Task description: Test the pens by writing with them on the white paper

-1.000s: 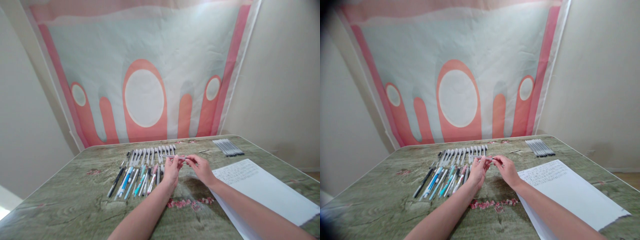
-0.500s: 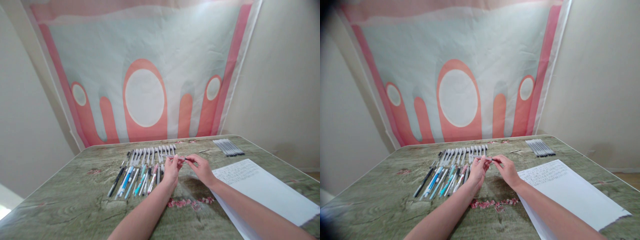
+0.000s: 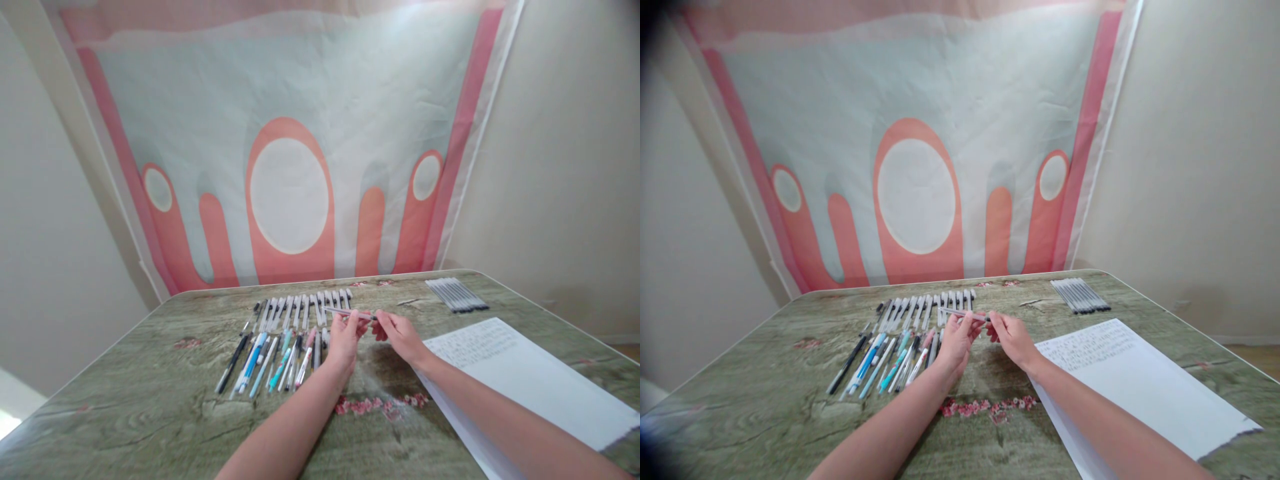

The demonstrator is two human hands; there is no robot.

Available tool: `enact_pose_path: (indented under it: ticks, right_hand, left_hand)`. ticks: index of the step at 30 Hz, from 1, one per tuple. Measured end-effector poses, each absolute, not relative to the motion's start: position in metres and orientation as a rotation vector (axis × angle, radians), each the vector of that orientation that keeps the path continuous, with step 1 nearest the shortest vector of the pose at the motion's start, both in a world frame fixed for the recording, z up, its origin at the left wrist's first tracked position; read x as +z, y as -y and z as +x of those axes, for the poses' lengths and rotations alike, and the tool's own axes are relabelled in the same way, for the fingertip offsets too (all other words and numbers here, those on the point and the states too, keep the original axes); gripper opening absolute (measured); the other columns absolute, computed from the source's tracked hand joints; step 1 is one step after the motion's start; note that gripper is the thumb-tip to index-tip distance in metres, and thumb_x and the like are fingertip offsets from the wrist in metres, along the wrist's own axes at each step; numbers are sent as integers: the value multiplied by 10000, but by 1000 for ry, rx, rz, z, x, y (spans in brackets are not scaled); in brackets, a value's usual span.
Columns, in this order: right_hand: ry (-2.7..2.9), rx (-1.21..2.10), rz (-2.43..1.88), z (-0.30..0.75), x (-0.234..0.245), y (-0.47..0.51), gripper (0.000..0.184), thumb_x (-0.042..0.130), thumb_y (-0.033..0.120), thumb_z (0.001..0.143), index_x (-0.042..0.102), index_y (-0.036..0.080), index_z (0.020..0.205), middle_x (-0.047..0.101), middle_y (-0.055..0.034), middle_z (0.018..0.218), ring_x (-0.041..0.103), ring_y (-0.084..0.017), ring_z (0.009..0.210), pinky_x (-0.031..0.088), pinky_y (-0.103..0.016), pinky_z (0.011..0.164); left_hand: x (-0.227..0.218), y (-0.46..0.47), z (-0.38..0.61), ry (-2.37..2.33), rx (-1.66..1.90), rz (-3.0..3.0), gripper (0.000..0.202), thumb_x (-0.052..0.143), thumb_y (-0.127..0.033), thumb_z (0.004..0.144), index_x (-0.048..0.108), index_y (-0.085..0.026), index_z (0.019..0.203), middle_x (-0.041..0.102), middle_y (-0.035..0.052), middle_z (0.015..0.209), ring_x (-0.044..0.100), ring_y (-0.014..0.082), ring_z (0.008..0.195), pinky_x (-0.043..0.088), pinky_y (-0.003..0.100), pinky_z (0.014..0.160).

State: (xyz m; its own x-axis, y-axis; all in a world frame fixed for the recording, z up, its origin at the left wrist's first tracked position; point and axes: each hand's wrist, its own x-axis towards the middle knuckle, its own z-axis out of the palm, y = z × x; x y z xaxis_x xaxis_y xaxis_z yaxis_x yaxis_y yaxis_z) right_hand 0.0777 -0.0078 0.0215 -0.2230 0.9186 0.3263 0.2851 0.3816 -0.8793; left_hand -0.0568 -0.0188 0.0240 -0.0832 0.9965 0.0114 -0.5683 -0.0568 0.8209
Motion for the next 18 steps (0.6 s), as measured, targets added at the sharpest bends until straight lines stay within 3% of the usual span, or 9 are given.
enact_pose_path:
  ticks: [5,9,12,15,18]
  right_hand:
    - [1788,689,-1019,76,29,10,267,446,433,816,513,184,883,575,-18,751,526,-128,613,416,-227,533]
    - [1819,689,-1042,77,27,8,310,370,443,848,515,185,754,537,4,637,501,-121,569,402,-234,546]
    - [1778,877,-1061,79,22,3,410,287,478,864,490,181,665,500,18,549,492,-118,512,404,-240,521]
    - [1738,932,-1045,79,22,2,376,312,490,851,497,180,749,510,16,587,501,-122,528,408,-238,507]
    - [1786,731,-1011,78,29,7,275,420,450,822,488,185,855,531,4,685,493,-119,576,399,-234,533]
  left_hand:
    - [26,18,-58,-765,1528,682,304,646,-335,678,433,-178,829,662,64,861,622,128,744,421,233,671]
    - [27,20,-58,-717,1478,735,307,649,-320,677,426,-179,834,661,69,887,622,142,787,419,241,684]
    - [26,20,-58,-702,1454,737,303,652,-313,675,426,-179,827,660,70,898,620,142,794,420,246,697]
    - [25,19,-57,-698,1474,704,303,654,-312,673,427,-179,823,660,72,892,618,139,785,420,247,700]
    - [26,19,-58,-693,1485,679,302,659,-314,669,433,-178,816,659,72,887,618,140,783,419,245,696]
